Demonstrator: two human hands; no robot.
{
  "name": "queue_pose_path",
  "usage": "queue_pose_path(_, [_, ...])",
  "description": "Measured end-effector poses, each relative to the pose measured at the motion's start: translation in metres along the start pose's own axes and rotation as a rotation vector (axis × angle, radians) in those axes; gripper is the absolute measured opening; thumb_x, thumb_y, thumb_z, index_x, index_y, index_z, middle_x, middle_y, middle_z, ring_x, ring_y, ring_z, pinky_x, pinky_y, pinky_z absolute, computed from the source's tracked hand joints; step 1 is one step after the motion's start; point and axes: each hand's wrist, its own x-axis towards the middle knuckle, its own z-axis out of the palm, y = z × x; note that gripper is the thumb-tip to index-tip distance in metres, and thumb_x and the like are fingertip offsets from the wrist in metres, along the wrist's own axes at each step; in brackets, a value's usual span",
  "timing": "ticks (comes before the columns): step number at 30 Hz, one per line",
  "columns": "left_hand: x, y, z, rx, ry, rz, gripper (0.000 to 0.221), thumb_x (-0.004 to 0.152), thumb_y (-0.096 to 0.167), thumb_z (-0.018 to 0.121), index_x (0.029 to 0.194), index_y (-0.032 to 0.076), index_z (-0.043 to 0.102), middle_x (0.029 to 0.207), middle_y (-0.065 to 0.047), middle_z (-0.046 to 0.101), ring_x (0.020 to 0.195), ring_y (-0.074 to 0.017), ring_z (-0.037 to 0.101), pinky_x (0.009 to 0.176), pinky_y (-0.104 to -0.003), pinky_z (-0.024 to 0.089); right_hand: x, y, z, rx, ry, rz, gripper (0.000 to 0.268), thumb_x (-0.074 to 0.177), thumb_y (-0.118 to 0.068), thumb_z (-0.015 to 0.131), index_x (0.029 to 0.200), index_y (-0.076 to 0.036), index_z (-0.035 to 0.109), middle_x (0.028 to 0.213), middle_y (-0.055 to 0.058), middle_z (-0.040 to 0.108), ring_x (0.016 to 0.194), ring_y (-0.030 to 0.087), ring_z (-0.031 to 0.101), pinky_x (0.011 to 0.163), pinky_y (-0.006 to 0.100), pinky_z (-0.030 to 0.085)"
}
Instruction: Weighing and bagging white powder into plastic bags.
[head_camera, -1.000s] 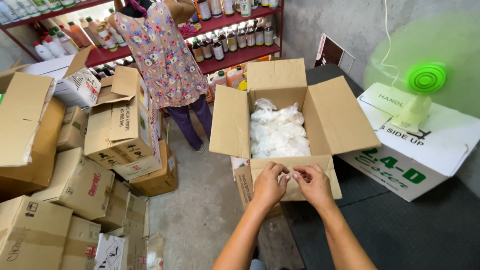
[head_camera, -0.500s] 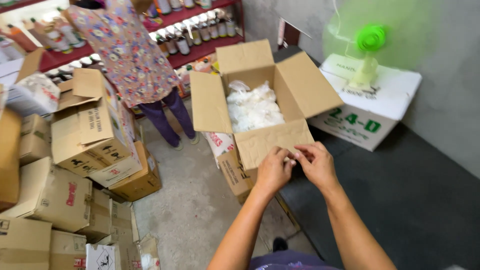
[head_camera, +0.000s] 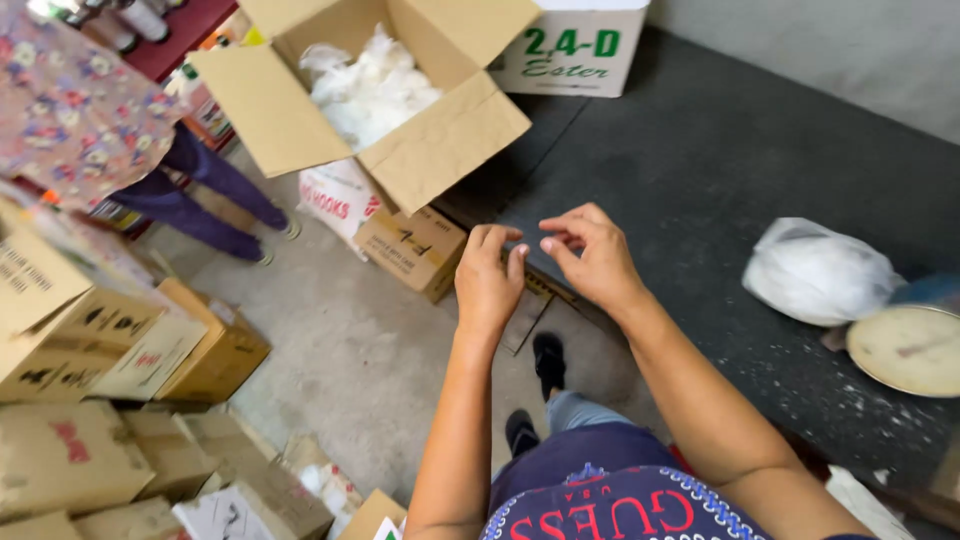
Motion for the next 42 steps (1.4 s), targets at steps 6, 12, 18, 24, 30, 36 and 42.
queue_pose_path(6, [-0.026, 0.038, 0.037, 0.000, -0.065, 0.077, 0.016, 0.087, 0.013, 0.076, 0.102, 0.010, 0.071, 0.106, -0.009, 0.068, 0.083, -0.0316, 0.070, 0.073, -0.041, 0.055, -0.042, -0.004, -0.052, -0.056, 0.062, 0.032, 0.023, 0.088, -0.006, 0.078, 0.111, -0.003, 0.077, 0.107, 0.009, 0.068, 0.087, 0.015, 0.073, 0.075, 0.027, 0.061])
queue_pose_path(12, [-0.024, 0.083, 0.085, -0.024, -0.120, 0.174, 0.016, 0.085, 0.014, 0.077, 0.101, 0.011, 0.071, 0.106, -0.009, 0.068, 0.091, -0.0334, 0.070, 0.075, -0.042, 0.055, -0.059, 0.004, -0.120, -0.050, 0.162, 0.059, 0.023, 0.088, -0.006, 0.077, 0.112, -0.004, 0.077, 0.107, 0.008, 0.068, 0.088, 0.014, 0.072, 0.077, 0.026, 0.060])
queue_pose_path(18, [-0.017, 0.128, 0.157, -0.062, -0.178, 0.210, 0.014, 0.087, 0.013, 0.077, 0.100, 0.011, 0.071, 0.105, -0.007, 0.069, 0.089, -0.0320, 0.071, 0.075, -0.041, 0.056, -0.077, 0.037, -0.213, -0.086, 0.259, 0.124, 0.023, 0.088, -0.006, 0.078, 0.112, -0.005, 0.077, 0.107, 0.008, 0.067, 0.088, 0.013, 0.071, 0.076, 0.026, 0.059])
queue_pose_path(24, [-0.021, 0.162, 0.229, -0.072, -0.296, 0.265, 0.012, 0.088, 0.013, 0.076, 0.099, 0.010, 0.071, 0.107, -0.008, 0.069, 0.091, -0.0324, 0.071, 0.075, -0.042, 0.055, -0.111, 0.080, -0.270, -0.089, 0.337, 0.147, 0.023, 0.090, -0.006, 0.078, 0.113, -0.005, 0.076, 0.108, 0.008, 0.065, 0.090, 0.014, 0.072, 0.077, 0.026, 0.060])
queue_pose_path(30, [-0.011, 0.159, 0.302, -0.075, -0.412, 0.296, 0.012, 0.088, 0.011, 0.075, 0.099, 0.010, 0.071, 0.105, -0.009, 0.069, 0.094, -0.0346, 0.070, 0.078, -0.043, 0.055, -0.135, 0.128, -0.327, -0.147, 0.468, 0.273, 0.023, 0.091, -0.006, 0.078, 0.114, -0.006, 0.077, 0.107, 0.008, 0.065, 0.089, 0.015, 0.071, 0.077, 0.026, 0.060])
queue_pose_path(36, [0.015, 0.138, 0.376, -0.107, -0.609, 0.300, 0.012, 0.087, 0.011, 0.075, 0.098, 0.010, 0.071, 0.102, -0.010, 0.070, 0.093, -0.0342, 0.071, 0.078, -0.043, 0.056, -0.128, 0.185, -0.331, -0.182, 0.606, 0.441, 0.022, 0.091, -0.007, 0.078, 0.113, -0.006, 0.077, 0.104, 0.008, 0.066, 0.087, 0.016, 0.071, 0.076, 0.027, 0.059])
queue_pose_path(42, [0.022, 0.079, 0.470, -0.068, -0.879, 0.332, 0.013, 0.088, 0.008, 0.071, 0.100, 0.010, 0.074, 0.107, -0.012, 0.073, 0.096, -0.0350, 0.071, 0.082, -0.045, 0.056, -0.125, 0.224, -0.299, -0.279, 0.469, 0.743, 0.036, 0.087, -0.009, 0.077, 0.122, -0.008, 0.072, 0.118, 0.014, 0.068, 0.087, 0.021, 0.074, 0.080, 0.032, 0.059])
